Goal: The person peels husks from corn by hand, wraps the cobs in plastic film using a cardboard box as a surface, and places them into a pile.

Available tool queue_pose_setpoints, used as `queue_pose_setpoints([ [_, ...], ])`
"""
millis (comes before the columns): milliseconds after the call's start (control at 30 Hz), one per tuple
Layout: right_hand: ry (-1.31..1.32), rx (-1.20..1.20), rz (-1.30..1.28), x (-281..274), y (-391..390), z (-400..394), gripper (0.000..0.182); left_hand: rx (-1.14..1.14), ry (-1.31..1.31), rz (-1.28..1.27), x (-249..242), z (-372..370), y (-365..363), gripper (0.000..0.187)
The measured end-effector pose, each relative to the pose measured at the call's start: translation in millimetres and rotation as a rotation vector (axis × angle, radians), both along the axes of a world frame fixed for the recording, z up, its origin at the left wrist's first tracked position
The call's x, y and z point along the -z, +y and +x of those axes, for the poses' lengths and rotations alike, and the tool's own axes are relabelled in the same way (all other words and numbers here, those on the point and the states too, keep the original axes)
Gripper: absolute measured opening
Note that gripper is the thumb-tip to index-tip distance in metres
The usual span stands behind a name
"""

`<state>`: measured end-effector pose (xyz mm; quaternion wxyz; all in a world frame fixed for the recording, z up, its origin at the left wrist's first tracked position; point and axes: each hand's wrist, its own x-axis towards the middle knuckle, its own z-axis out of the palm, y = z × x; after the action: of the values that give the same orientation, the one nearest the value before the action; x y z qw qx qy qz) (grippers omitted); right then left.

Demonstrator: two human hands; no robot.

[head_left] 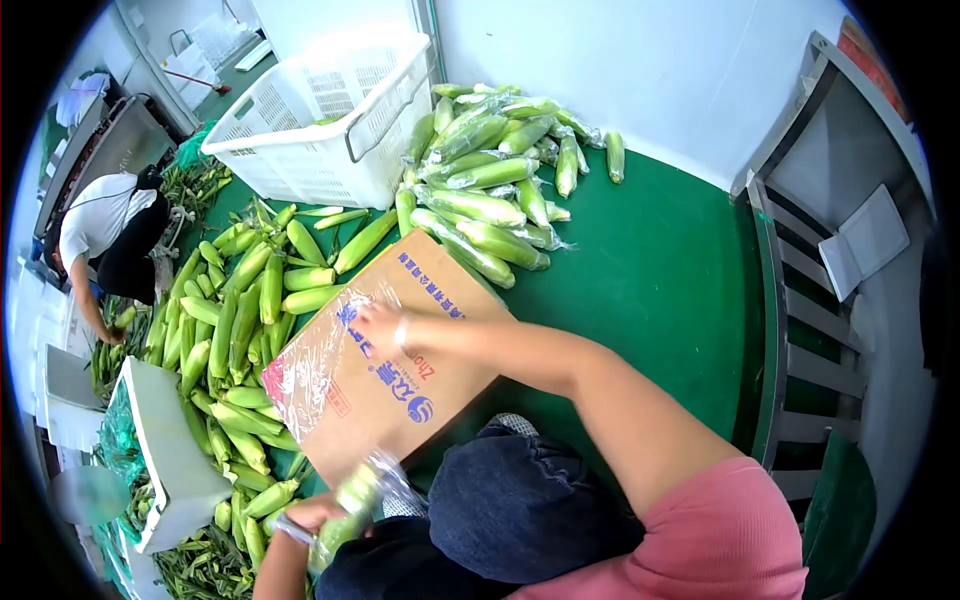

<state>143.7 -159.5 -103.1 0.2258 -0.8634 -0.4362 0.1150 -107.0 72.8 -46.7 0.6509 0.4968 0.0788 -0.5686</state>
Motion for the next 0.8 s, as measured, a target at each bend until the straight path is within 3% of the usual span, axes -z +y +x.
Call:
queue_pose_setpoints([
  [33, -0.022, -0.050, 0.004, 4.7, -7.0, -23.5, 0.056, -0.426, 0.085, -0.188, -33.2, -8.2, -26.5, 0.057],
  [67, 0.080, -0.219, -0.005, -15.9, -16.6, -51.5, 0.064, -0.730, -0.025, -0.180, -12.3, -23.5, -15.0, 0.056],
  [100, 0.480, -0.392, 0.379, -14.4, -15.5, -78.1, 0.067, -0.821, -0.248, -0.145, -8.8, -12.3, -21.8, 0.057],
  [133, 0.746, -0.375, 0.356, -5.8, -2.5, -106.1, 0.065, -0.907, -0.470, -0.109, -12.8, 3.7, -36.4, 0.057],
  [200, 1.376, -0.395, 0.595, -39.4, 4.1, -158.8, 0.053, -1.198, -0.579, -0.199, -46.9, 34.4, -86.1, 0.061],
  [267, 1.659, -0.519, 0.639, -29.5, 10.5, -162.9, 0.044, -1.089, -0.729, -0.268, -68.9, 58.3, -107.6, 0.062],
  [300, 1.571, -0.403, 0.602, -51.2, -8.6, -152.2, 0.029, -1.191, -0.827, -0.224, -74.4, 66.1, -119.4, 0.063],
  [333, 1.029, -0.238, 0.545, -60.7, -26.0, -145.1, 0.022, -1.337, -1.007, 0.012, -84.9, 71.8, -130.5, 0.046],
  [367, 0.496, -0.082, 0.465, -66.9, -41.4, -143.4, 0.015, -1.434, -0.972, 0.120, -91.6, 71.7, -125.9, 0.032],
  [400, 0.200, 0.086, 0.358, -70.5, -56.7, -143.7, 0.015, -1.530, -0.931, 0.230, -96.2, 71.6, -112.6, 0.018],
  [433, -0.103, 0.244, 0.245, -75.0, -74.2, -142.5, 0.015, -1.516, -0.761, 0.151, -89.5, 67.6, -93.4, 0.011],
  [467, -0.478, 0.235, 0.384, -92.0, -96.5, -143.4, 0.016, -1.411, -0.337, 0.036, -68.1, 68.2, -76.1, 0.015],
  [500, -0.773, 0.202, 0.400, -112.5, -109.6, -143.8, 0.015, -1.279, -0.271, 0.069, -37.7, 68.5, -69.8, 0.015],
  [533, -0.778, 0.187, 0.384, -126.0, -120.8, -143.8, 0.015, -1.147, -0.205, 0.102, -6.8, 65.3, -65.5, 0.015],
  [567, -0.930, 0.160, 0.387, -136.5, -129.5, -146.1, 0.014, -0.918, -0.174, 0.213, -50.6, 49.1, -107.9, 0.022],
  [600, -1.080, 0.133, 0.397, -143.1, -135.3, -149.6, 0.014, -0.588, -0.071, 0.232, -63.2, 36.8, -113.5, 0.039],
  [667, -0.981, 0.145, 0.387, -120.9, -153.4, -150.0, 0.015, -0.251, 0.148, -0.049, -48.7, 22.7, -106.6, 0.051],
  [700, -0.620, 0.212, 0.332, -107.8, -165.9, -154.5, 0.020, -0.238, 0.168, -0.076, -61.0, 14.3, -104.8, 0.055],
  [733, -0.260, 0.269, 0.263, -93.7, -177.1, -156.7, 0.026, -0.280, 0.091, -0.119, -69.4, 6.4, -94.7, 0.054],
  [800, 0.022, 0.372, 0.329, -65.5, -198.8, -147.5, 0.040, -0.574, -0.135, -0.168, -91.9, -16.3, -84.5, 0.053],
])
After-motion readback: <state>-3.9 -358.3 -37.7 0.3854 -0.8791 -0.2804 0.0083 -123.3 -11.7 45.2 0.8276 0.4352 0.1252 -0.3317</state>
